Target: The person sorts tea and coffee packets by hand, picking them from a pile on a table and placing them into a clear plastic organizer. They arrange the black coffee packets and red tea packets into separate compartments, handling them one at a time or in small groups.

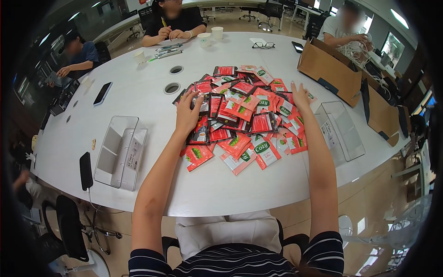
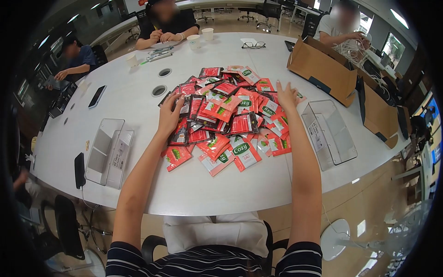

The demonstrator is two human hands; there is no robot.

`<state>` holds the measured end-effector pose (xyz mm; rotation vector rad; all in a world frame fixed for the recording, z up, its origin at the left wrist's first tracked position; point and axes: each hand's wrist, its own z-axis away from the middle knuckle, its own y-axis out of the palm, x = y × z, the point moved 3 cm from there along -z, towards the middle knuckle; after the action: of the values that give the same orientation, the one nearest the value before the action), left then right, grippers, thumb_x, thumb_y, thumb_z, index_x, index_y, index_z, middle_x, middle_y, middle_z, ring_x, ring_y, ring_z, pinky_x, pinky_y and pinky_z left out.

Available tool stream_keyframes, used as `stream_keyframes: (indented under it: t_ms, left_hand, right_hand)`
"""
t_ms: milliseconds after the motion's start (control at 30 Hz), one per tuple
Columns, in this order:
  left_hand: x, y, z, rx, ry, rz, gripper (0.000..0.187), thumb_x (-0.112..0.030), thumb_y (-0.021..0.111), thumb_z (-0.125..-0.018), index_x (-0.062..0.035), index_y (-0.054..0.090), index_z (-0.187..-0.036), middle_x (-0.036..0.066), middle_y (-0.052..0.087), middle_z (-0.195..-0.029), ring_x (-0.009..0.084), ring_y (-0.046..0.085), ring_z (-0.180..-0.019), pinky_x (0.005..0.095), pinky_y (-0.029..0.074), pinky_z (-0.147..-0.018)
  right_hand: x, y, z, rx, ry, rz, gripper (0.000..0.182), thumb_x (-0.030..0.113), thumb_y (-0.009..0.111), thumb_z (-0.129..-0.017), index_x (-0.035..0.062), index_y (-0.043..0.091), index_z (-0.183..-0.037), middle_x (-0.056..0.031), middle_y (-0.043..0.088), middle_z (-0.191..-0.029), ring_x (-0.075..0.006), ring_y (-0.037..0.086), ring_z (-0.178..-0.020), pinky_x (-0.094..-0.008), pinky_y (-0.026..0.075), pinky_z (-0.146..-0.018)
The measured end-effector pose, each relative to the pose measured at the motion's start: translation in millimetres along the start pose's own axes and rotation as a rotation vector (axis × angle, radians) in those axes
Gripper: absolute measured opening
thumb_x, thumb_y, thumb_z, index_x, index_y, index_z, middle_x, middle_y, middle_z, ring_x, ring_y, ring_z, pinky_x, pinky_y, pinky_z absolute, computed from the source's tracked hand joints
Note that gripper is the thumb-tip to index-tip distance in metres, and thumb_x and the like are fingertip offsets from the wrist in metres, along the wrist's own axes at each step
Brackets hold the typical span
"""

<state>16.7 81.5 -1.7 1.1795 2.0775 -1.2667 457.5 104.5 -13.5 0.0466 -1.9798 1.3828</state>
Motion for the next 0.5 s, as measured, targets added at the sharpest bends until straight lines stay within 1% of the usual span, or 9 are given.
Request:
stream_keyframes:
  t_ms: [67, 167, 267, 367, 467, 500]
  left_hand:
    - [2, 2, 1, -0.003, 0.006, -0.006, 0.047, -0.045, 0.052, -0.093, -0.0083, 0.061, -0.122, 0.02, 0.049, -0.138, 0.0356, 0.043, -0.13, 0.0565, 0.017, -0.112]
    - [2, 1, 1, 0.001, 0.022, -0.026, 0.047, -0.044, 0.052, -0.094, -0.0075, 0.062, -0.121, 0.022, 0.05, -0.136, 0.0366, 0.043, -0.13, 0.0549, 0.019, -0.112]
    - [-1, 1, 2, 0.004, 0.031, -0.044, 0.046, -0.043, 0.052, -0.094, -0.0065, 0.062, -0.12, 0.023, 0.052, -0.133, 0.038, 0.044, -0.129, 0.0538, 0.023, -0.11]
    - [-3, 0, 2, 0.011, 0.025, -0.046, 0.045, -0.041, 0.052, -0.094, -0.0055, 0.062, -0.119, 0.023, 0.054, -0.131, 0.0389, 0.047, -0.126, 0.0511, 0.028, -0.108]
    - [-9, -2, 2, 0.028, 0.007, -0.004, 0.043, -0.039, 0.054, -0.094, -0.0039, 0.063, -0.117, 0.023, 0.057, -0.127, 0.0388, 0.05, -0.123, 0.0474, 0.034, -0.105]
    - [-12, -3, 3, 0.035, -0.002, 0.015, 0.042, -0.038, 0.055, -0.093, -0.0032, 0.063, -0.116, 0.023, 0.058, -0.126, 0.0387, 0.052, -0.122, 0.0461, 0.035, -0.104]
  right_hand:
    - [16, 10, 7, 0.083, -0.13, -0.109, 0.081, 0.063, 0.03, -0.094, 0.0021, 0.03, -0.147, -0.0274, 0.036, -0.146, -0.0319, 0.021, -0.144, -0.0516, -0.009, -0.114]
    - [23, 21, 11, 0.114, -0.262, -0.202, 0.077, 0.061, 0.031, -0.095, 0.0023, 0.036, -0.144, -0.0245, 0.039, -0.146, -0.0329, 0.033, -0.139, -0.052, -0.004, -0.115]
    - [37, 13, 28, 0.145, -0.247, -0.295, 0.076, 0.061, 0.033, -0.094, 0.0022, 0.041, -0.142, -0.0225, 0.048, -0.139, -0.036, 0.042, -0.132, -0.0459, 0.009, -0.116]
    - [56, 0, 42, 0.287, -0.336, -0.3, 0.073, 0.061, 0.038, -0.093, 0.0031, 0.05, -0.135, -0.0209, 0.06, -0.126, -0.0355, 0.054, -0.121, -0.0388, 0.029, -0.11]
    - [59, 14, 38, 0.399, -0.301, -0.397, 0.063, 0.056, 0.045, -0.094, 0.0037, 0.059, -0.127, -0.0191, 0.066, -0.116, -0.0304, 0.061, -0.11, -0.0334, 0.041, -0.1]
    - [63, 14, 42, 0.428, -0.281, -0.448, 0.06, 0.053, 0.047, -0.094, 0.0031, 0.06, -0.126, -0.0176, 0.067, -0.115, -0.0277, 0.061, -0.107, -0.0331, 0.043, -0.097]
